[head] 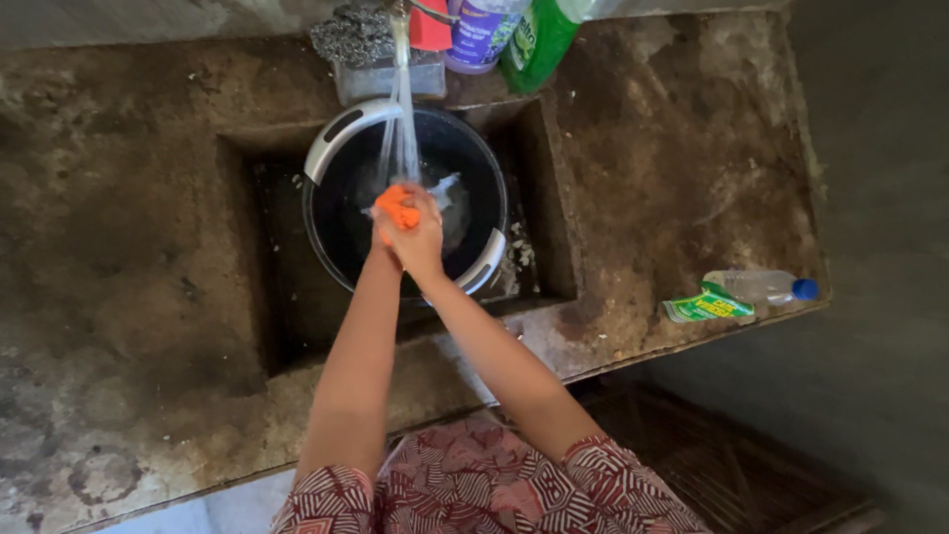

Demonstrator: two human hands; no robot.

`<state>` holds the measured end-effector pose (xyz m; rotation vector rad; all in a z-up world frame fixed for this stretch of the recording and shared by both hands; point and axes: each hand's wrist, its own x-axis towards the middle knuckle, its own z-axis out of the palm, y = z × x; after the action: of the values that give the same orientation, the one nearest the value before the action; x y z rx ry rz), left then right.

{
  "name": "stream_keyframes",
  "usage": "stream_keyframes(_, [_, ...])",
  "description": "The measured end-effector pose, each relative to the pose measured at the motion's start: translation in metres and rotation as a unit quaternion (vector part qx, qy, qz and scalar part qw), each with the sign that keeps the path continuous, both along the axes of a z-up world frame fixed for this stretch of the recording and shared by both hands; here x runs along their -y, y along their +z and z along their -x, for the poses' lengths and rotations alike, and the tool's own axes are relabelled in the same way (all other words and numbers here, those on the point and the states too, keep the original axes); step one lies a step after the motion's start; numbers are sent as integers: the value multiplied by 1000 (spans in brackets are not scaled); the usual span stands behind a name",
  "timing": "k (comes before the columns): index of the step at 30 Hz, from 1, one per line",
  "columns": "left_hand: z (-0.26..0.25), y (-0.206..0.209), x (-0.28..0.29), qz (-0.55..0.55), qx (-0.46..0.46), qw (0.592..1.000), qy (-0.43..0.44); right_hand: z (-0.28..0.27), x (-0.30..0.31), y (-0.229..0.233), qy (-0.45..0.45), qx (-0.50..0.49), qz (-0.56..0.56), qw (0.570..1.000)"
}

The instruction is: The person wipes a white plastic chair with an orange cloth, then wipes a red electric hot plate and places it on a table. They continue wiping the chair, then wash the orange cloth in a pot of water at a sink.

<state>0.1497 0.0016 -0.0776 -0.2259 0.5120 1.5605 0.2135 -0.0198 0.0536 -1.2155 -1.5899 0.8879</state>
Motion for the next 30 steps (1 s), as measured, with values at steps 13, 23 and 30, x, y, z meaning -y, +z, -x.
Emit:
stream_keyframes(13, [26, -30, 0, 137, -646, 745, -94, -60, -124, -136, 89, 376, 103, 917])
stream_keyframes(23, [32, -29, 17, 214, -893, 176, -355, -25, -39, -161, 290, 648, 103, 696])
stream_keyframes(30, [20, -82, 14, 236, -874, 137, -402, -51, -81, -181, 139, 636, 115, 750])
